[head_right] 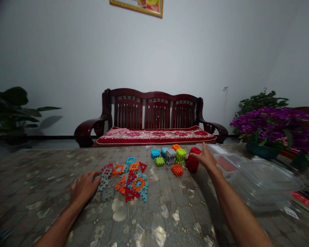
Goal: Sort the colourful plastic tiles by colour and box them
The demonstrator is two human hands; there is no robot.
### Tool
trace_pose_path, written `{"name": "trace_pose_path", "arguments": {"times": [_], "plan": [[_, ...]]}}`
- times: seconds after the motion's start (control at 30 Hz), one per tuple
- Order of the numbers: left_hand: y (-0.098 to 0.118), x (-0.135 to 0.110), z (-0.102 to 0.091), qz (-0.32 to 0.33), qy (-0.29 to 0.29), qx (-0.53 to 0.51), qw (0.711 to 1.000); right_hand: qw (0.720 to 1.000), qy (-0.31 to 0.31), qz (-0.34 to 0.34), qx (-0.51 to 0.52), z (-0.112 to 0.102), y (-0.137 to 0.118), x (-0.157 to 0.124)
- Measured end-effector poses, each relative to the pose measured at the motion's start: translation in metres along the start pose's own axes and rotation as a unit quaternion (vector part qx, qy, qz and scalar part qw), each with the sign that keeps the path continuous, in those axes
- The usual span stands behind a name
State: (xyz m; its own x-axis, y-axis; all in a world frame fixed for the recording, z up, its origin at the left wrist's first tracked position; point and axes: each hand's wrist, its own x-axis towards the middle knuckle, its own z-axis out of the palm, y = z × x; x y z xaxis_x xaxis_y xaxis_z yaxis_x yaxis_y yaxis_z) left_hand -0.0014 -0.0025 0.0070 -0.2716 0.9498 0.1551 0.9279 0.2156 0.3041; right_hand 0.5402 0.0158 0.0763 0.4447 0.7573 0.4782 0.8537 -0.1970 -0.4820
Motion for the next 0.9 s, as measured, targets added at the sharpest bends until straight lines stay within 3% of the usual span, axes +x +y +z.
{"name": "trace_pose_path", "arguments": {"times": [0.13,0.43,0.57,0.67,0.8,0.9], "plan": [[-0.001,0.001,0.003,0.002,0.010,0.001,1.000,0.999,-0.037,0.004,0.003,0.008,-0.003,0.001],[0.001,-0.002,0.002,-0.003,0.022,-0.021,1.000,0.999,-0.037,-0.020,-0.026,0.014,0.002,0.002],[0.005,-0.006,-0.002,-0.005,0.027,-0.028,0.999,0.997,0.015,-0.033,-0.072,0.007,-0.014,-0.008],[0.006,-0.006,-0.002,-0.003,0.026,-0.036,0.999,0.995,0.042,-0.085,-0.026,0.014,-0.042,-0.035],[0.005,-0.006,-0.001,-0.008,0.019,-0.042,0.999,0.975,-0.076,-0.166,0.130,0.046,-0.088,-0.105],[0.005,-0.006,-0.001,-0.004,0.014,-0.044,0.999,0.952,-0.168,-0.202,0.157,0.067,-0.120,-0.157]]}}
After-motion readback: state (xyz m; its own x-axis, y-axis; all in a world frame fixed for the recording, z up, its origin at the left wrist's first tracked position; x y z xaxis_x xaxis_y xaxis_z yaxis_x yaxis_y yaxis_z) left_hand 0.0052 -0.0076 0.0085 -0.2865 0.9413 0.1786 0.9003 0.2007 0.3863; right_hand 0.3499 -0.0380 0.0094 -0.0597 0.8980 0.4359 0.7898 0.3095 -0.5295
